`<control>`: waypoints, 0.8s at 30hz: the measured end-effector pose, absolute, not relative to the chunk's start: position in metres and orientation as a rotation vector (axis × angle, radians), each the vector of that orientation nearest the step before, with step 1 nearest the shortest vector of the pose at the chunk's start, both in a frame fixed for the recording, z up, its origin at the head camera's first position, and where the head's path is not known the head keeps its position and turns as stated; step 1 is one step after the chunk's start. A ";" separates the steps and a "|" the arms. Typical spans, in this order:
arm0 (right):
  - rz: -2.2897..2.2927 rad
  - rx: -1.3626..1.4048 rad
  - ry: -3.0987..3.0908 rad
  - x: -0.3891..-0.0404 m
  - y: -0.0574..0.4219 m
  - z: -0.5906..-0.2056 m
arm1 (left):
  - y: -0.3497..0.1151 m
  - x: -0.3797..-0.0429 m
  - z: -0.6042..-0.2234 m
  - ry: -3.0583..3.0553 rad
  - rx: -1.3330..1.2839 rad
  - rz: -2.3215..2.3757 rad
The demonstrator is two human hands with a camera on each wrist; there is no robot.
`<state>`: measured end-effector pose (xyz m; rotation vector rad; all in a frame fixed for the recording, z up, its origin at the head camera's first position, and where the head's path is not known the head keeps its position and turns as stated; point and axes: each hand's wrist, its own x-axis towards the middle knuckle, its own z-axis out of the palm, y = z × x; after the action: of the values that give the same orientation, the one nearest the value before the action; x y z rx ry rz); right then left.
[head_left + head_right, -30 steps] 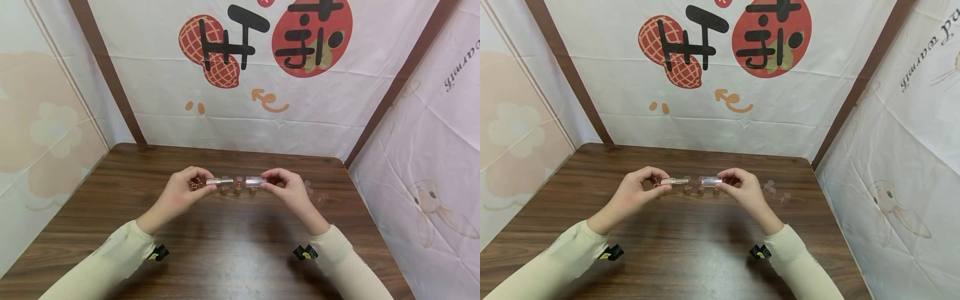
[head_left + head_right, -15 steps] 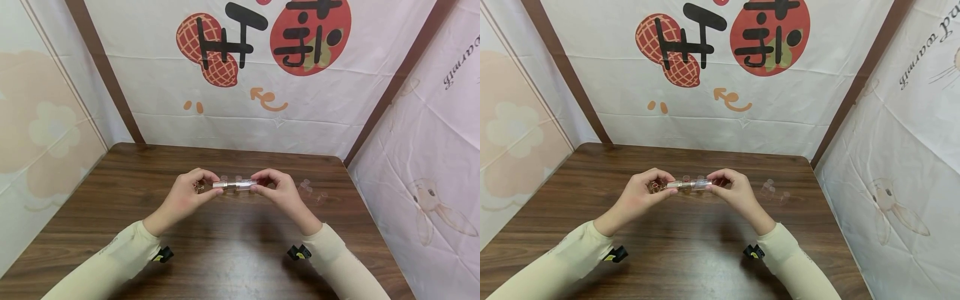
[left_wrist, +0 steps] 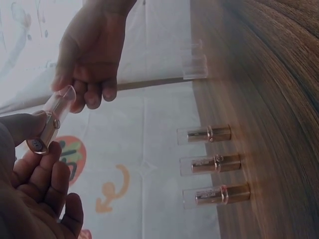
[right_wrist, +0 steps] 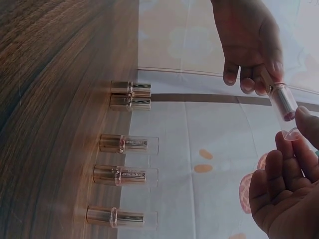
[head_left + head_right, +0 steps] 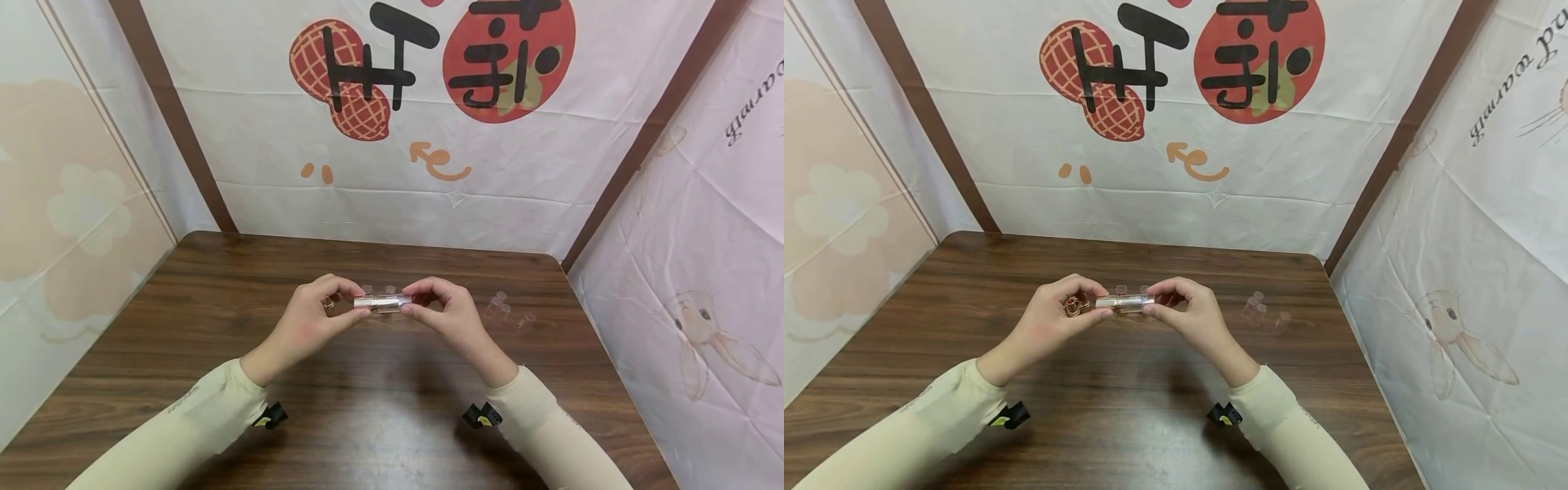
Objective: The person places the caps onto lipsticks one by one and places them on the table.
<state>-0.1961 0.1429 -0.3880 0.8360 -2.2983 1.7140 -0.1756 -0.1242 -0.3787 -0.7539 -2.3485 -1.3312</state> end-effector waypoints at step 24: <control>1.697 0.865 -2.186 -0.193 0.129 -0.385 | -0.123 -0.172 -0.377 -2.299 -0.697 -1.441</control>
<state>-0.1933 0.1288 -0.3849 0.8647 -2.1861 1.6966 -0.1723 -0.1232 -0.3769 -0.6966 -2.2987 -1.4410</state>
